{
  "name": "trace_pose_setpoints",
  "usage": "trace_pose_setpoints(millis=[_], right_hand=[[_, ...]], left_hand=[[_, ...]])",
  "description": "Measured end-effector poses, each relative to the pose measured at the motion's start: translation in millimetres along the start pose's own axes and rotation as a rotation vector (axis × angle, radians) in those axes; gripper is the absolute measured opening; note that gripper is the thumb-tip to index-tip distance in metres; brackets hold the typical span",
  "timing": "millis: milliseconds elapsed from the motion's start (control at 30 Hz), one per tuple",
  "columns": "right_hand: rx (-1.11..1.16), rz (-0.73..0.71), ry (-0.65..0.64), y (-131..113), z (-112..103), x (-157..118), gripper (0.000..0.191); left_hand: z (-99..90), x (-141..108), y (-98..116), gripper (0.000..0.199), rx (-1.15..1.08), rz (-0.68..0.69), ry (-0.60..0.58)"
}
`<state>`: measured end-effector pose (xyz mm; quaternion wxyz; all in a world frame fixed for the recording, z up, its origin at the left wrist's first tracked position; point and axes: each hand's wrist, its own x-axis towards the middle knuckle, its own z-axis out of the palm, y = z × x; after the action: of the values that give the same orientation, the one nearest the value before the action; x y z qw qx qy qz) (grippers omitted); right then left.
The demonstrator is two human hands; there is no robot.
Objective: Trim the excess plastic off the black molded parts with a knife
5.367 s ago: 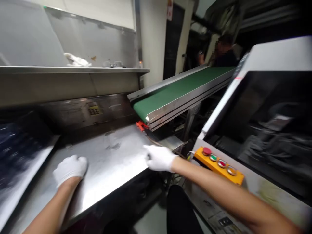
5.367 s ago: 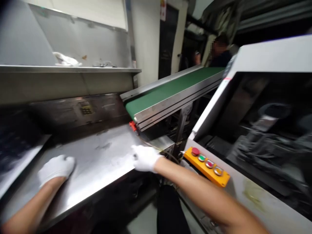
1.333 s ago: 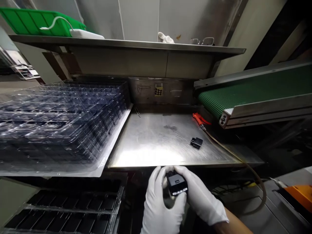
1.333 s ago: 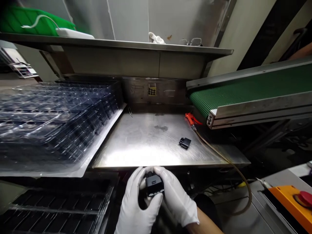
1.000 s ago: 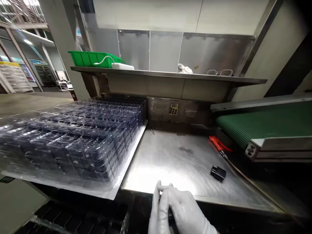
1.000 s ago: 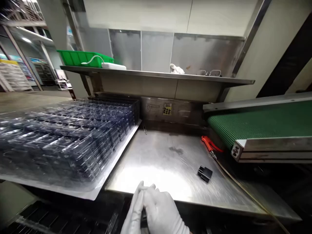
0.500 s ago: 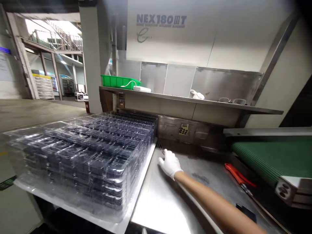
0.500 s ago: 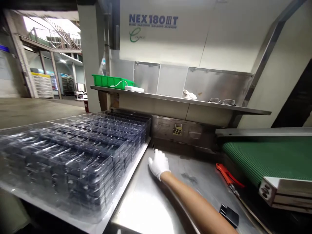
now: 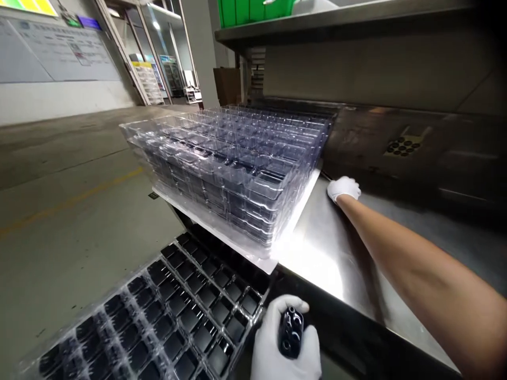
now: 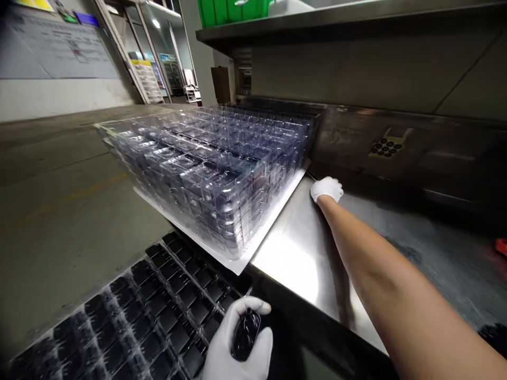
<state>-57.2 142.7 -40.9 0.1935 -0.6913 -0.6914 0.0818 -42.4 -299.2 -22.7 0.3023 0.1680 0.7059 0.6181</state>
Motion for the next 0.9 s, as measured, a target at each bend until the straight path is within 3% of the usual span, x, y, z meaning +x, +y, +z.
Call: trace_pose_setpoints(millis=[133, 400, 633, 800, 900], right_hand=[[-0.02, -0.001, -0.029, 12, -10, -8, 0.032], [0.154, -0.09, -0.086, 55, -38, -45, 0.018], [0.457, -0.109, -0.022, 115, -79, -109, 0.02], [0.691, -0.181, -0.08, 150, -110, -160, 0.043], [0.781, -0.232, -0.146, 167, -125, -184, 0.039]], left_hand=[[2.7, -9, -1, 0.022, 0.07, 0.042, -0.041], [12.5, -42, 1, 0.019, 0.087, 0.178, -0.084], [14.1, -82, 10, 0.015, 0.163, 0.117, -0.225], [20.6, -110, 7, 0.016, 0.206, 0.125, -0.283], [26.0, -125, 4, 0.017, 0.24, 0.135, -0.304]])
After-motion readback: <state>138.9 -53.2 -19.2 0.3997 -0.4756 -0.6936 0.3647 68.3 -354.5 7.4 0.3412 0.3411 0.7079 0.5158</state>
